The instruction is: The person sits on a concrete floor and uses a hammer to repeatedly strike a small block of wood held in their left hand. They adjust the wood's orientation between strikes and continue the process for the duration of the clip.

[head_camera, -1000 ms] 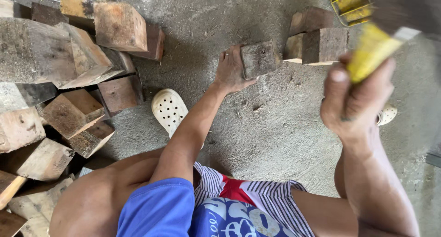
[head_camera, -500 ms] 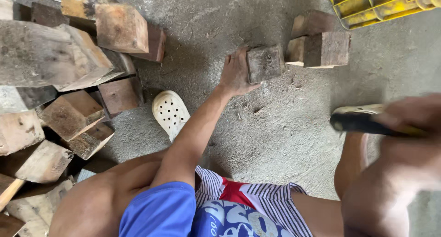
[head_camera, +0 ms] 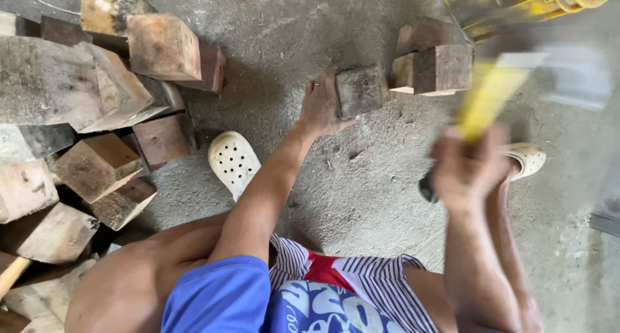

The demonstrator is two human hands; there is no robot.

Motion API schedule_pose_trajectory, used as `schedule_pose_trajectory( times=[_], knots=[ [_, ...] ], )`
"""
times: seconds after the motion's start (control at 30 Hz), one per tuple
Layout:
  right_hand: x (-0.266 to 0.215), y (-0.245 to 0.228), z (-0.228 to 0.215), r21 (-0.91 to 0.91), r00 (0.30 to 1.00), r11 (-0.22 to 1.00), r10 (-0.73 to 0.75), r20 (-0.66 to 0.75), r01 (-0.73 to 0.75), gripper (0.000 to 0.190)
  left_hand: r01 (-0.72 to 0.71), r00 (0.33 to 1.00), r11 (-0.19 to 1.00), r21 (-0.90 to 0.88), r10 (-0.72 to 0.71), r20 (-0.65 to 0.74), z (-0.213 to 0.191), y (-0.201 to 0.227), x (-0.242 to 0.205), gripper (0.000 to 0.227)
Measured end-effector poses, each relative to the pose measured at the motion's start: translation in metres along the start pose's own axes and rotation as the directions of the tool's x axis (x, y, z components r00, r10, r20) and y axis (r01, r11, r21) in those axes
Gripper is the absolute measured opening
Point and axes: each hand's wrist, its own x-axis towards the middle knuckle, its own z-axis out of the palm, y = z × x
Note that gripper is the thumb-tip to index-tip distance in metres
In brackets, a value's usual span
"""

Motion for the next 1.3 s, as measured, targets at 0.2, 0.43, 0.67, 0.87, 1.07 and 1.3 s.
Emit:
schedule_pose_trajectory(
  times=[0.2,0.43,0.67,0.87,1.07,1.3],
  knots=[
    [-0.03,-0.009,-0.008,-0.265,0.998,0.964,-0.024,-0.06,0.007,0.01,0.014,1.0,1.0,0.017,-0.014,-0.015,0.007,-0.001,0.001,0.141],
    [-0.068,0.105,0.062,-0.457,0.927,0.866,0.321,0.194,-0.204,0.014,0.009,0.999,1.0,-0.003,-0.009,-0.035,0.001,-0.004,0.004,0.135],
    [-0.014,-0.032,-0.003,0.112,0.939,0.973,0.224,-0.26,-0.201,0.017,0.066,0.998,0.998,0.006,-0.066,0.008,-0.004,0.005,0.003,0.144],
    [-0.044,-0.1,-0.025,-0.714,0.944,0.618,0.24,-0.228,-0.329,0.05,0.04,0.999,0.998,0.038,-0.041,0.023,-0.001,0.003,0.008,0.148],
    [-0.079,0.086,0.069,-0.509,0.958,0.838,0.276,0.082,-0.198,0.021,0.032,0.993,0.996,0.082,-0.041,0.108,-0.009,0.003,-0.006,0.139],
    [-0.143,0.071,0.076,0.034,0.683,0.684,0.73,-0.034,-0.729,0.018,-0.021,0.999,0.999,0.028,0.021,-0.03,-0.017,0.009,-0.006,0.135]
  ],
)
